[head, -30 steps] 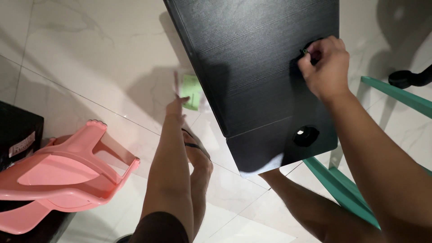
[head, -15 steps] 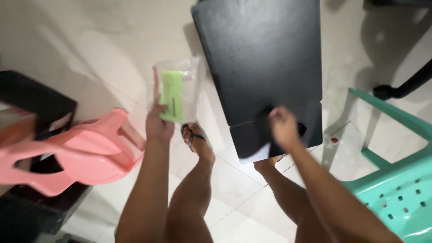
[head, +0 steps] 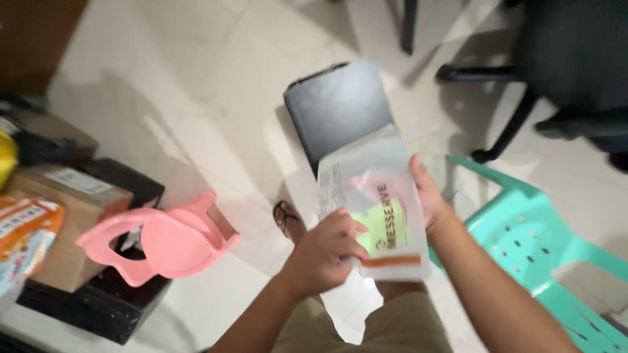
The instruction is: Organizing various items in a room including moving a chair, a folding table, and tidying children's toys.
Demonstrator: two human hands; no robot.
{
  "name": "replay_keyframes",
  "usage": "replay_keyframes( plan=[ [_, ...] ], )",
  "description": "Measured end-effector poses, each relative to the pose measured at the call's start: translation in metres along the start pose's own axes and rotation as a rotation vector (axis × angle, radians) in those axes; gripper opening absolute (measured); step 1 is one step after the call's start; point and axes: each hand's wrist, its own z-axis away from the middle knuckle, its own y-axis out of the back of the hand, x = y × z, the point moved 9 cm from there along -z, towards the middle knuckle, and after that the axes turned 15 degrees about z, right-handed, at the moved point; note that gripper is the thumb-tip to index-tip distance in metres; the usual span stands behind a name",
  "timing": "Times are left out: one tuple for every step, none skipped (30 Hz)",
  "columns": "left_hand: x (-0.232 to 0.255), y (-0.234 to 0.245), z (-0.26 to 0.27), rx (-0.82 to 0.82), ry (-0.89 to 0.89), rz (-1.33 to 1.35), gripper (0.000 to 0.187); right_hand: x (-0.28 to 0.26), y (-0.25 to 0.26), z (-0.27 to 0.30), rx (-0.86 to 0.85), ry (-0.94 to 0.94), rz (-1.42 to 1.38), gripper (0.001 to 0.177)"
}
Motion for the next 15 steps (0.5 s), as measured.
replay_keyframes(
  plan=[
    [0.017, -0.009, 0.005, -0.009, -0.021, -0.010, 0.030, -0.009, 0.006, 0.017, -0.003, 0.024, 0.005, 0.100],
    [0.033, -0.021, 0.011, -0.050, -0.044, -0.116, 0.028, -0.021, 0.003, 0.034, -0.095, 0.087, 0.267, 0.076],
    [0.048, -0.034, 0.019, -0.089, -0.066, -0.225, 0.027, -0.029, -0.001, 0.052, -0.184, 0.150, 0.530, 0.057],
    [0.081, -0.039, 0.019, -0.095, -0.086, -0.237, 0.027, -0.035, -0.007, 0.075, -0.182, 0.173, 0.536, 0.057],
    [0.113, -0.045, 0.019, -0.104, -0.103, -0.282, 0.027, -0.044, -0.007, 0.096, -0.105, 0.193, 0.555, 0.048],
    [0.144, -0.051, 0.021, -0.113, -0.120, -0.328, 0.030, -0.051, -0.007, 0.118, -0.027, 0.213, 0.572, 0.041],
    [0.162, -0.054, 0.028, -0.110, -0.144, -0.340, 0.030, -0.058, -0.017, 0.146, -0.027, 0.237, 0.585, 0.041],
    [0.177, -0.054, 0.035, -0.074, -0.145, -0.317, 0.035, -0.066, -0.028, 0.174, -0.052, 0.294, 0.532, 0.042],
    [0.192, -0.057, 0.041, -0.027, -0.152, -0.283, 0.042, -0.076, -0.036, 0.205, -0.075, 0.345, 0.492, 0.043],
    [0.195, -0.067, 0.047, -0.014, -0.182, -0.283, 0.042, -0.078, -0.038, 0.231, -0.072, 0.362, 0.520, 0.043],
    [0.192, -0.059, 0.054, 0.135, -0.145, -0.067, 0.049, -0.081, -0.044, 0.256, -0.091, 0.436, 0.493, 0.047],
    [0.184, -0.053, 0.062, 0.276, -0.107, 0.154, 0.058, -0.083, -0.049, 0.279, -0.111, 0.508, 0.467, 0.052],
    [0.195, -0.059, 0.056, 0.278, -0.126, 0.151, 0.058, -0.081, -0.056, 0.298, -0.115, 0.522, 0.480, 0.052],
    [0.190, -0.069, 0.048, 0.251, -0.015, 0.462, 0.053, -0.081, -0.062, 0.317, -0.120, 0.550, 0.465, 0.055],
    [0.187, -0.081, 0.040, 0.208, 0.102, 0.762, 0.050, -0.080, -0.069, 0.333, -0.128, 0.585, 0.442, 0.058]
  ],
)
